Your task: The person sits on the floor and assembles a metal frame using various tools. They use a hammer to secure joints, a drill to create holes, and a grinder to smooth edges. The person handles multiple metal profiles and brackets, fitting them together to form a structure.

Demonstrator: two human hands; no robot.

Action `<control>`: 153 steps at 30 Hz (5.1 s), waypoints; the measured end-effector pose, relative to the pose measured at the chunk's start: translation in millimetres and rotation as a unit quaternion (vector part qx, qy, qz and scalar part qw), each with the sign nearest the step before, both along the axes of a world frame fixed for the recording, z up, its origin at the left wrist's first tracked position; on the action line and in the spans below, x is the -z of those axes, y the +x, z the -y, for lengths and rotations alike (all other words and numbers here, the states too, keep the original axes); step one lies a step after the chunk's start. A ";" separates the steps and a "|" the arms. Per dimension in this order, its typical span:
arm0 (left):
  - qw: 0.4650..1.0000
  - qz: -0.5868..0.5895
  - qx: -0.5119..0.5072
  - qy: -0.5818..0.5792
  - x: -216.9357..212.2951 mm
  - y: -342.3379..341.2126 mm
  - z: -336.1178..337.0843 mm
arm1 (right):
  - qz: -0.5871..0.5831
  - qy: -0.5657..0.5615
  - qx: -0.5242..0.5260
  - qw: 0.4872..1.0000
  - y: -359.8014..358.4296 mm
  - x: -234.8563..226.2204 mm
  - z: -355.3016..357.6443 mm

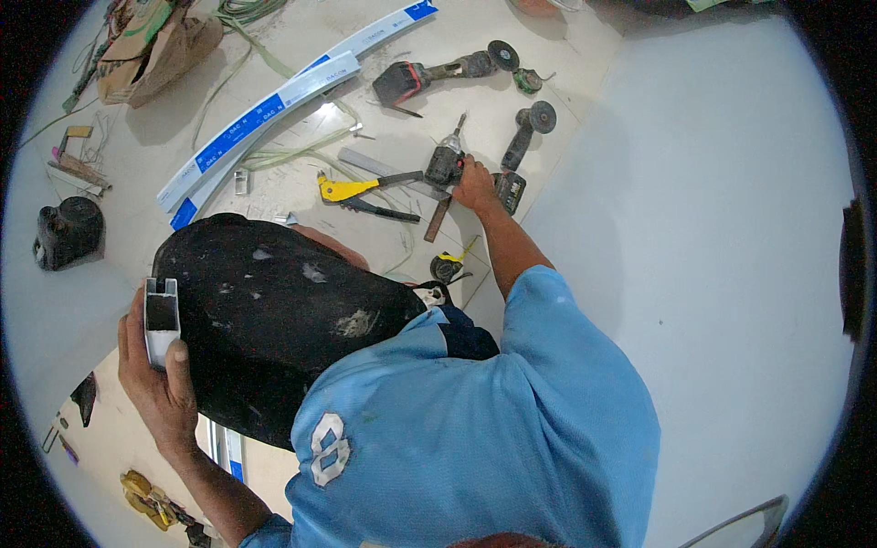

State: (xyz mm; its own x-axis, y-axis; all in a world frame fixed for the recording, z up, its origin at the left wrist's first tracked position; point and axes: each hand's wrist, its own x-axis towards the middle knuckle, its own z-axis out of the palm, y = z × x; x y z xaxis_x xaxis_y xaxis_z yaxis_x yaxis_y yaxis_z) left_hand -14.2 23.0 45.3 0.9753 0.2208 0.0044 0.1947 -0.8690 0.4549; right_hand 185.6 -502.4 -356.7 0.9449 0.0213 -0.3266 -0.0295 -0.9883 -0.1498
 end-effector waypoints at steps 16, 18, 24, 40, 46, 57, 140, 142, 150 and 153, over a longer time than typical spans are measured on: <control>0.998 -0.022 0.008 0.064 -17.5 5.5 6.9 | 0.067 0.307 0.492 0.812 114.3 33.4 137.2; 0.998 -0.026 -0.004 0.050 -18.1 3.1 8.4 | 0.067 0.385 0.519 0.760 127.6 17.4 148.1; 0.998 -0.049 -0.002 0.030 -19.7 11.5 7.2 | 0.216 0.471 0.433 0.738 133.9 -39.2 109.7; 0.981 0.111 -0.145 -0.065 -46.3 -47.8 28.8 | -0.197 0.830 -0.140 0.502 23.2 -353.5 -214.0; 0.974 0.148 -0.165 0.036 -50.3 -63.9 20.8 | -0.291 0.782 -0.180 0.521 -15.4 -356.1 -263.3; 0.921 0.244 -0.301 0.027 -25.4 -82.3 13.8 | -0.443 0.769 -0.191 0.419 -1.7 -381.4 -321.3; 0.794 -0.165 0.035 -0.584 22.2 43.1 -88.1 | -0.278 0.564 -0.306 0.715 47.0 -406.4 -271.1; 0.784 -0.167 0.061 -0.595 24.7 44.7 -90.0 | -0.250 0.566 -0.327 0.714 40.7 -401.0 -278.8; 0.802 -0.142 0.049 -0.578 26.6 43.1 -85.8 | -0.254 0.527 -0.386 0.713 48.7 -388.1 -293.9; 0.820 -0.139 0.004 -0.555 28.7 40.1 -82.5 | -0.246 0.498 -0.407 0.725 48.9 -393.9 -299.9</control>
